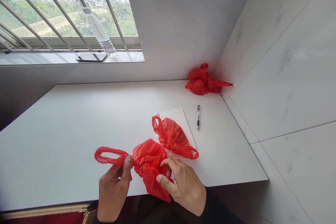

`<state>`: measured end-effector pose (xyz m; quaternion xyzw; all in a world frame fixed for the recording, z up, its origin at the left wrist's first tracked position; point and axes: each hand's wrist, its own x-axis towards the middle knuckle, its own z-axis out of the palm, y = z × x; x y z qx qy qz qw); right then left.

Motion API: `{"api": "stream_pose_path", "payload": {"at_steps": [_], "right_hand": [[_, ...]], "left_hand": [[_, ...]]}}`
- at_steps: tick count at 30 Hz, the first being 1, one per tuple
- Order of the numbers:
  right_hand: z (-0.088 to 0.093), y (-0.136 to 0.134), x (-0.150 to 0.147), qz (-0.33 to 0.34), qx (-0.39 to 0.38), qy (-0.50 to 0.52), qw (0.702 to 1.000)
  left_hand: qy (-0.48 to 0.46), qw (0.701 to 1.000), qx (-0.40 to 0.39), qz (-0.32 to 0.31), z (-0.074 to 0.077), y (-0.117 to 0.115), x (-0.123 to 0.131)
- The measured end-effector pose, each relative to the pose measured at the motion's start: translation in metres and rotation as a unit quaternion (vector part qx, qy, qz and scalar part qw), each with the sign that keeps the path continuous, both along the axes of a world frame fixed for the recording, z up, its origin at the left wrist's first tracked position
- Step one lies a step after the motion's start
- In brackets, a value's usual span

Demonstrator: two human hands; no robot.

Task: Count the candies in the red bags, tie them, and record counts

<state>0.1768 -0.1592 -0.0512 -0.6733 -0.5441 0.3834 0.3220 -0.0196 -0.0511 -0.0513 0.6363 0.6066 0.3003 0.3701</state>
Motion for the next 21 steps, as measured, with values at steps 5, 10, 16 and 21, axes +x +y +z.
{"api": "stream_pose_path", "payload": {"at_steps": [5,10,16,21], "right_hand": [[0.002,-0.001,-0.004,0.035,-0.033,-0.015,0.999],[0.006,-0.005,-0.005,0.043,-0.009,0.013,0.999],[0.003,-0.013,-0.001,0.064,-0.01,0.039,0.997],[0.0,-0.021,-0.003,0.065,-0.044,0.071,0.994]], "left_hand": [[-0.024,0.999,-0.028,-0.009,-0.003,0.001,0.001],[-0.039,0.999,-0.034,0.015,-0.005,0.005,-0.004],[-0.074,0.994,-0.052,0.053,-0.01,0.022,-0.021],[-0.173,0.975,-0.136,-0.017,-0.009,0.003,-0.016]]}}
